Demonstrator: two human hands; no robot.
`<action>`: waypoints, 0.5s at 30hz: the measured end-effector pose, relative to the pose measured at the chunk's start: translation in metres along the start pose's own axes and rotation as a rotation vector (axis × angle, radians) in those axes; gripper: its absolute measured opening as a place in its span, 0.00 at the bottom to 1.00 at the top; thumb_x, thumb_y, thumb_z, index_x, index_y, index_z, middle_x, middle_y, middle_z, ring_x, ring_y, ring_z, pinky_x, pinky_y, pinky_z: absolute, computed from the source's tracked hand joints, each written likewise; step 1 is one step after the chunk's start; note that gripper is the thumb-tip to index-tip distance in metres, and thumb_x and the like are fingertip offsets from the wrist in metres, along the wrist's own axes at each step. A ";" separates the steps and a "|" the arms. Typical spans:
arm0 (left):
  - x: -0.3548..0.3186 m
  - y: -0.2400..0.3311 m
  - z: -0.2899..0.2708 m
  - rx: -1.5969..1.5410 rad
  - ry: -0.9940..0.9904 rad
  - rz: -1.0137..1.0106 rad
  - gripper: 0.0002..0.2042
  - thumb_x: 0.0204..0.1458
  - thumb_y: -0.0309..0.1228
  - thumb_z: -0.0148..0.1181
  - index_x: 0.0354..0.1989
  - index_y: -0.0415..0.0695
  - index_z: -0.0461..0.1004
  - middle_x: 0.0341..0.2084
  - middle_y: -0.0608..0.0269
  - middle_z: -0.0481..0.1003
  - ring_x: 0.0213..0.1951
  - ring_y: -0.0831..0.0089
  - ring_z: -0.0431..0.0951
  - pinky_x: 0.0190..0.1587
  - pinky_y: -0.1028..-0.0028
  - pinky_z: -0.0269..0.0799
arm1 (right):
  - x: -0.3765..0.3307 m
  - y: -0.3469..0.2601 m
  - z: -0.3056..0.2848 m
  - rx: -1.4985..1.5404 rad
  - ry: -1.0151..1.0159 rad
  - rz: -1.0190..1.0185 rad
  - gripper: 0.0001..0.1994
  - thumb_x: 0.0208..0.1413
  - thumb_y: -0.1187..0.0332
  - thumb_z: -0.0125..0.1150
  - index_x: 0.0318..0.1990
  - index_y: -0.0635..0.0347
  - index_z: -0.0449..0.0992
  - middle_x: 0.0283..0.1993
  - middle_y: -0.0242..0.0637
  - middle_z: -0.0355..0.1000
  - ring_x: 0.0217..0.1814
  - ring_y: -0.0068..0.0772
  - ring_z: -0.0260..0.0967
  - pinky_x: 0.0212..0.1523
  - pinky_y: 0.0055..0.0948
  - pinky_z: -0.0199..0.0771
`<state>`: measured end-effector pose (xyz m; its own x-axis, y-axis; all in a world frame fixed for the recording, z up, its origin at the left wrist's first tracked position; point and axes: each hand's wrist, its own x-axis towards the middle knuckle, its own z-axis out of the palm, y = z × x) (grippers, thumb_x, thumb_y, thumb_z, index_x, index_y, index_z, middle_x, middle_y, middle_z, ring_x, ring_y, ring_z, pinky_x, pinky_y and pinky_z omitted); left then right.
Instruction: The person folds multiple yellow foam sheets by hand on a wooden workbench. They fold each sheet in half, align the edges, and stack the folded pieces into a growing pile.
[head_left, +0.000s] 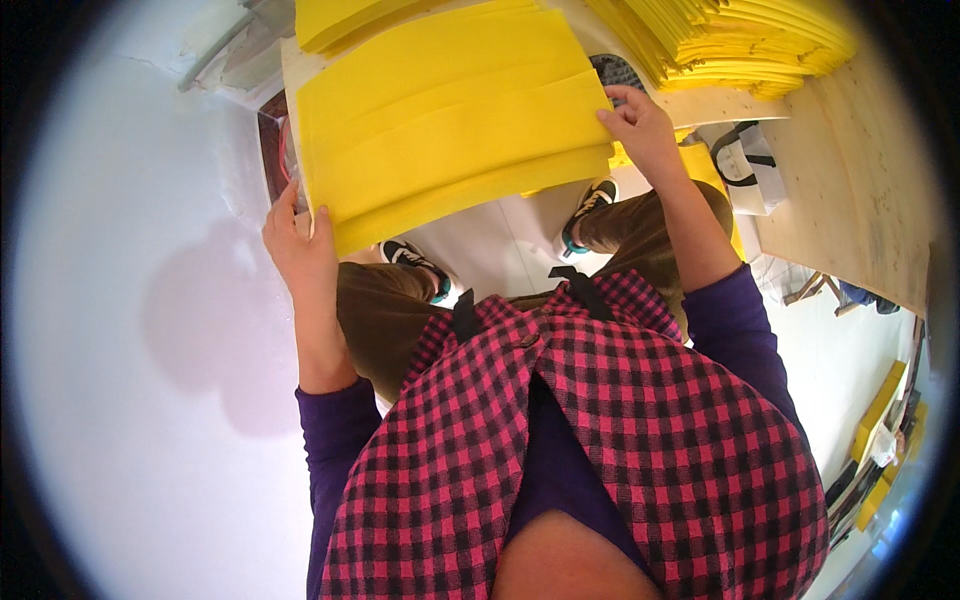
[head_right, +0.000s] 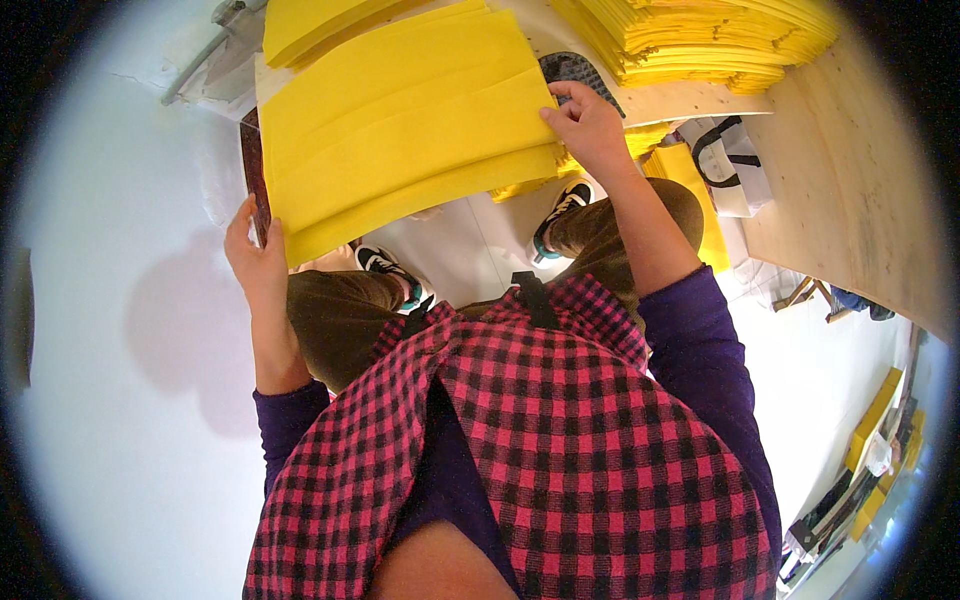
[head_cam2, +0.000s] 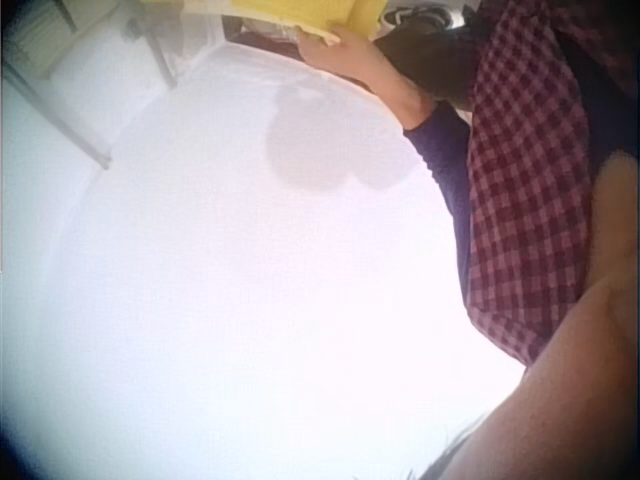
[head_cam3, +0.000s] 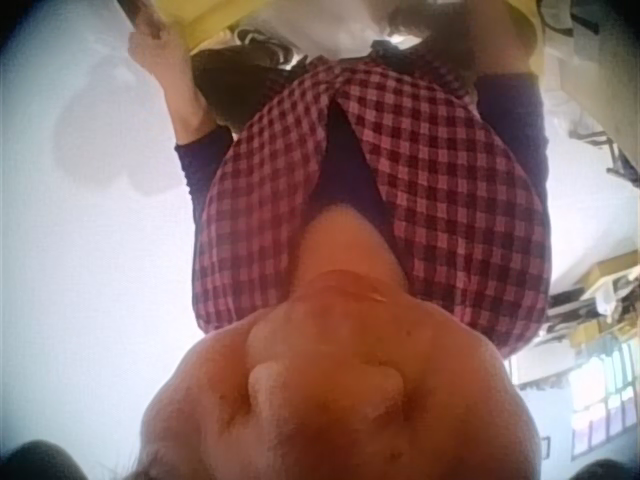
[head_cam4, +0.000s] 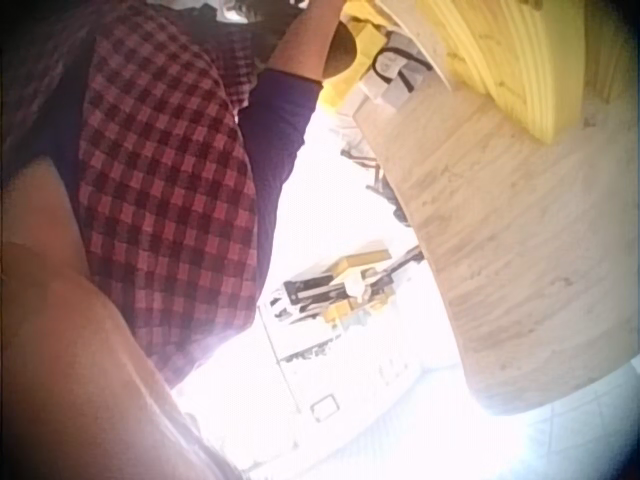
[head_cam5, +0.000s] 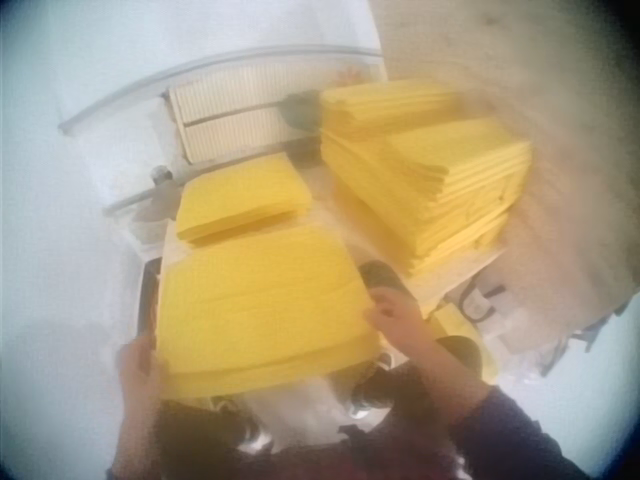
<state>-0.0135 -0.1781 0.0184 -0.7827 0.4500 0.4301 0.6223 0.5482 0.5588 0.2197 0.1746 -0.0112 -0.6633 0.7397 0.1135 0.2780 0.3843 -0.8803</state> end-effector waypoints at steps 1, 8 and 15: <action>0.002 0.009 -0.003 0.064 0.016 0.088 0.21 0.50 0.27 0.58 0.54 0.43 0.70 0.47 0.53 0.71 0.49 0.59 0.70 0.54 0.63 0.63 | 0.000 0.000 0.000 0.005 -0.004 0.002 0.16 0.51 0.67 0.64 0.47 0.60 0.73 0.23 0.30 0.71 0.24 0.19 0.64 0.29 0.23 0.66; 0.003 0.084 0.044 0.055 -0.253 0.429 0.21 0.56 0.33 0.53 0.59 0.48 0.66 0.60 0.53 0.64 0.65 0.55 0.56 0.66 0.57 0.50 | 0.001 -0.003 0.001 0.034 -0.013 0.013 0.16 0.52 0.68 0.63 0.48 0.62 0.73 0.22 0.31 0.71 0.25 0.18 0.63 0.28 0.22 0.65; 0.001 0.082 0.079 0.176 -0.403 0.382 0.23 0.61 0.42 0.44 0.64 0.49 0.60 0.65 0.54 0.57 0.67 0.56 0.52 0.67 0.56 0.45 | -0.002 0.001 0.001 -0.003 0.011 0.020 0.17 0.51 0.68 0.63 0.48 0.63 0.73 0.22 0.30 0.71 0.24 0.18 0.63 0.29 0.22 0.65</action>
<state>0.0378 -0.0767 0.0091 -0.4555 0.8528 0.2554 0.8797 0.3871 0.2762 0.2208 0.1727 -0.0130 -0.6498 0.7534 0.1010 0.2935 0.3712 -0.8809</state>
